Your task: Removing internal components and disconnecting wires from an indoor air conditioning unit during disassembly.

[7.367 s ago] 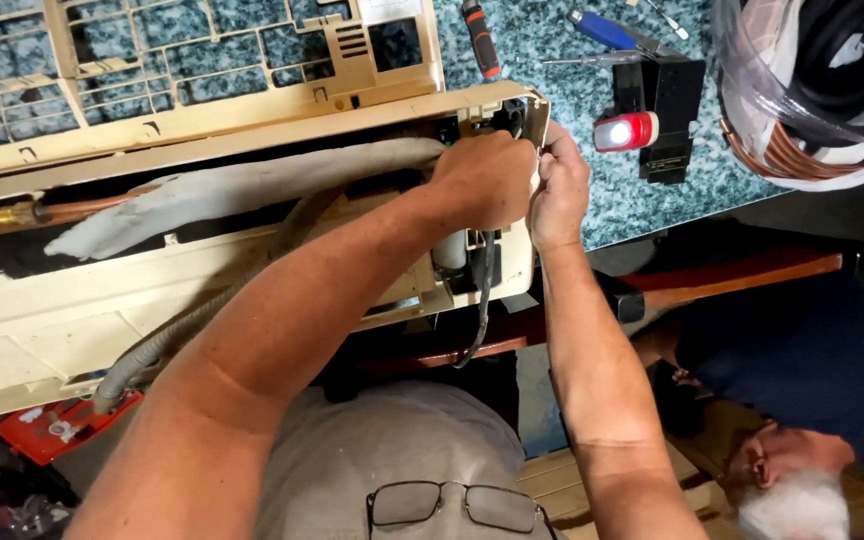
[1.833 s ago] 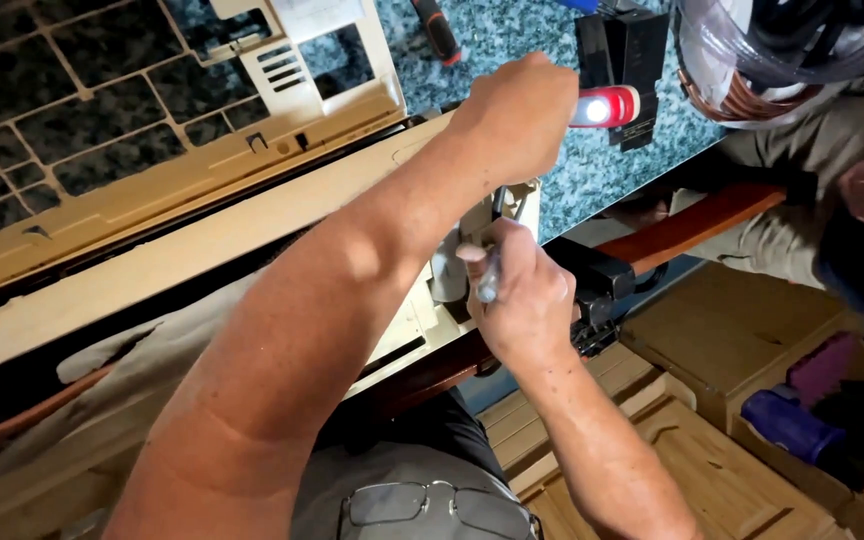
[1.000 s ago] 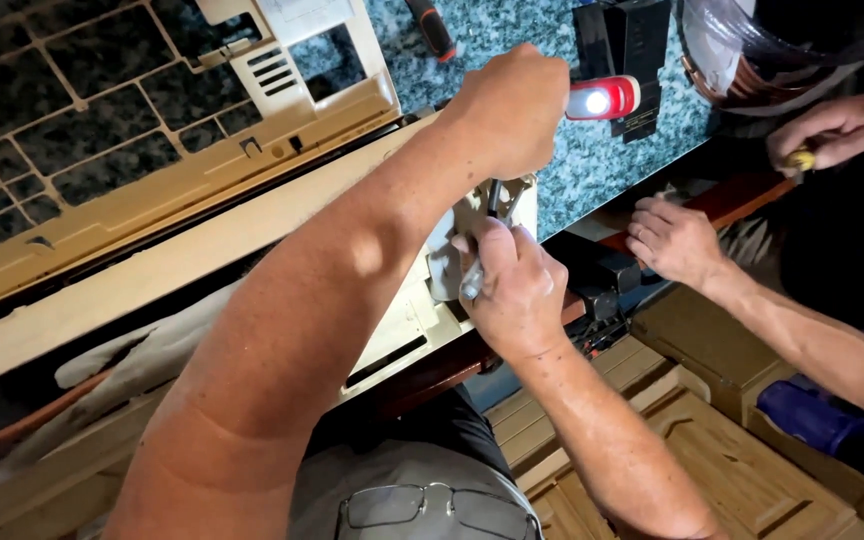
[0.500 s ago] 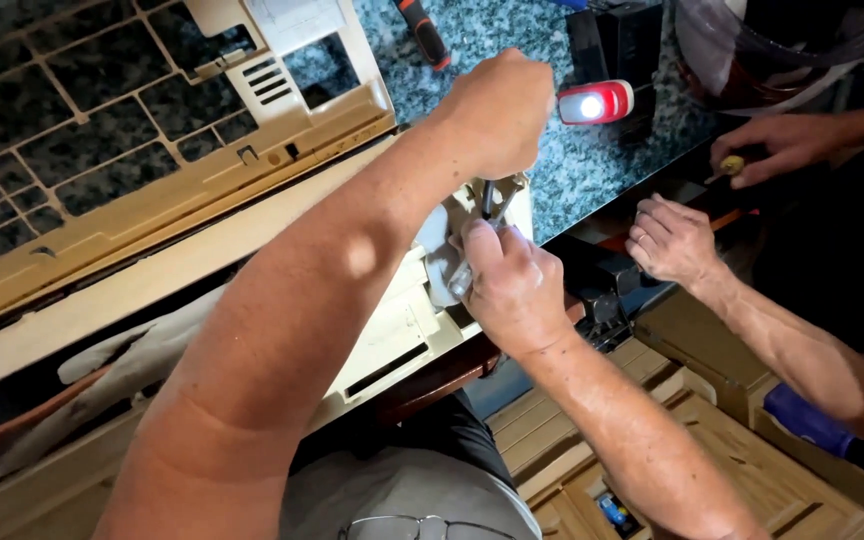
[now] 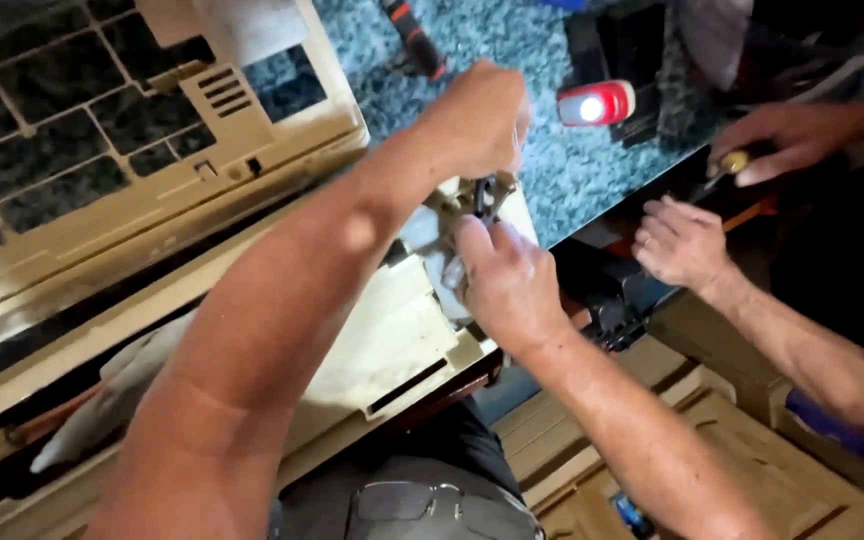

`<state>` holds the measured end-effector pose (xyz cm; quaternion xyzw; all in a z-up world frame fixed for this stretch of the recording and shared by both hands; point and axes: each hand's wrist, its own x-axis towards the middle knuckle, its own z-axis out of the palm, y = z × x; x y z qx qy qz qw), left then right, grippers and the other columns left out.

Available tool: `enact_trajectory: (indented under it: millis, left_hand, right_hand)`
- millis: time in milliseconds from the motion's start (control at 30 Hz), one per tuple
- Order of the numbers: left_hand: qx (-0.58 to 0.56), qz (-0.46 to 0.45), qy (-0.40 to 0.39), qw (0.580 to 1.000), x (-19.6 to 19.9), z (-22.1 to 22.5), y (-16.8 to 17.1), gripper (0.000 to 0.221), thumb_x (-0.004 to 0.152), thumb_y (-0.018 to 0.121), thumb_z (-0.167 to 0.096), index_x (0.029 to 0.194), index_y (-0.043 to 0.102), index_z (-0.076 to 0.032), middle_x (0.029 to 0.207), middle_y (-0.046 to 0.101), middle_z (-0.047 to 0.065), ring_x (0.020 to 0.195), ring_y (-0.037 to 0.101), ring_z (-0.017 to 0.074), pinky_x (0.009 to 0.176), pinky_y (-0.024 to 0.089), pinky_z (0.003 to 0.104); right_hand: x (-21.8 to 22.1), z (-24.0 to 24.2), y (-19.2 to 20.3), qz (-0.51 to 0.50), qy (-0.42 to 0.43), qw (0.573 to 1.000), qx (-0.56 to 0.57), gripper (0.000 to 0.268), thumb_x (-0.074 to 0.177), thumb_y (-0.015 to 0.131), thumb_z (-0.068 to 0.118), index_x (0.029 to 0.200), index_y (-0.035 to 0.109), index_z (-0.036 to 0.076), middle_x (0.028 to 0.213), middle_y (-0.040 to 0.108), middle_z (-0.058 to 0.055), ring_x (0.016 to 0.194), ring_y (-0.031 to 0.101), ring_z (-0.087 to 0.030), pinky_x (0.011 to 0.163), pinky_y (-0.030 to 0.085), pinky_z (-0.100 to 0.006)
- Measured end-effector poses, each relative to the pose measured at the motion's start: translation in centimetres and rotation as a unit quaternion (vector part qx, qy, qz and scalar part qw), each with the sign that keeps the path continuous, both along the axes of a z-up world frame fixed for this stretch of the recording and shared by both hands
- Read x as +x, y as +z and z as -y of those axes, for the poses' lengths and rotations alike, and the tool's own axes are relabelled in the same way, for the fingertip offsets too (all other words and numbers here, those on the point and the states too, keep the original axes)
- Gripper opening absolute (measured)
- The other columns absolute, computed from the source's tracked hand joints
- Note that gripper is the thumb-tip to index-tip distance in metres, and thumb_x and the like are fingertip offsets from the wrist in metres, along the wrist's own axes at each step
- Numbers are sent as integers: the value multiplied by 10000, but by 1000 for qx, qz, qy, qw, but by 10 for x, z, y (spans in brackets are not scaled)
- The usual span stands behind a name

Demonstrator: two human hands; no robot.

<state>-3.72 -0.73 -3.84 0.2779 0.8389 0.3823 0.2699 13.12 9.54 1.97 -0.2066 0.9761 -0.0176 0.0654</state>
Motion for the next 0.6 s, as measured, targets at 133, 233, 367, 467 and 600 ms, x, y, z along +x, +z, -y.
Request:
enact_trajectory:
  millis: [133, 233, 367, 467, 600]
  left_hand:
    - [53, 66, 47, 995, -6, 2, 5, 119, 679, 898, -88, 732, 792, -89, 764, 765, 78, 739, 709, 234, 618, 555, 414]
    - [42, 61, 32, 997, -4, 7, 5, 102, 719, 901, -121, 741, 801, -109, 794, 765, 69, 941, 640, 265, 705, 546, 454]
    - [30, 72, 23, 997, -5, 12, 19, 54, 772, 865, -105, 770, 811, -106, 810, 764, 74, 1157, 576, 255, 726, 561, 493]
    - [14, 74, 29, 997, -5, 11, 18, 119, 796, 907, -189, 791, 805, -128, 875, 762, 69, 1196, 546, 258, 765, 552, 481]
    - [10, 50, 10, 999, -7, 11, 16, 89, 782, 895, -163, 760, 810, -150, 801, 749, 28, 1153, 534, 245, 753, 538, 435]
  right_hand:
    - [-5, -1, -6, -62, 23, 998, 8, 167, 851, 605, 24, 958, 508, 108, 667, 407, -75, 426, 401, -271, 337, 314, -421]
    - [-3, -2, -11, -74, 38, 996, 18, 175, 836, 591, 7, 949, 507, 112, 669, 387, -74, 418, 379, -274, 334, 301, -421]
    - [-5, -6, -12, -70, 53, 996, 30, 222, 824, 606, -2, 997, 515, 104, 690, 396, -73, 439, 390, -268, 336, 325, -416]
    - [-7, -4, -9, -82, 65, 994, 39, 148, 908, 600, 31, 1002, 509, 99, 677, 403, -64, 430, 393, -245, 331, 334, -398]
    - [-7, -8, -13, -77, 62, 995, 33, 194, 847, 594, 3, 983, 496, 101, 679, 377, -63, 431, 368, -252, 331, 317, -401]
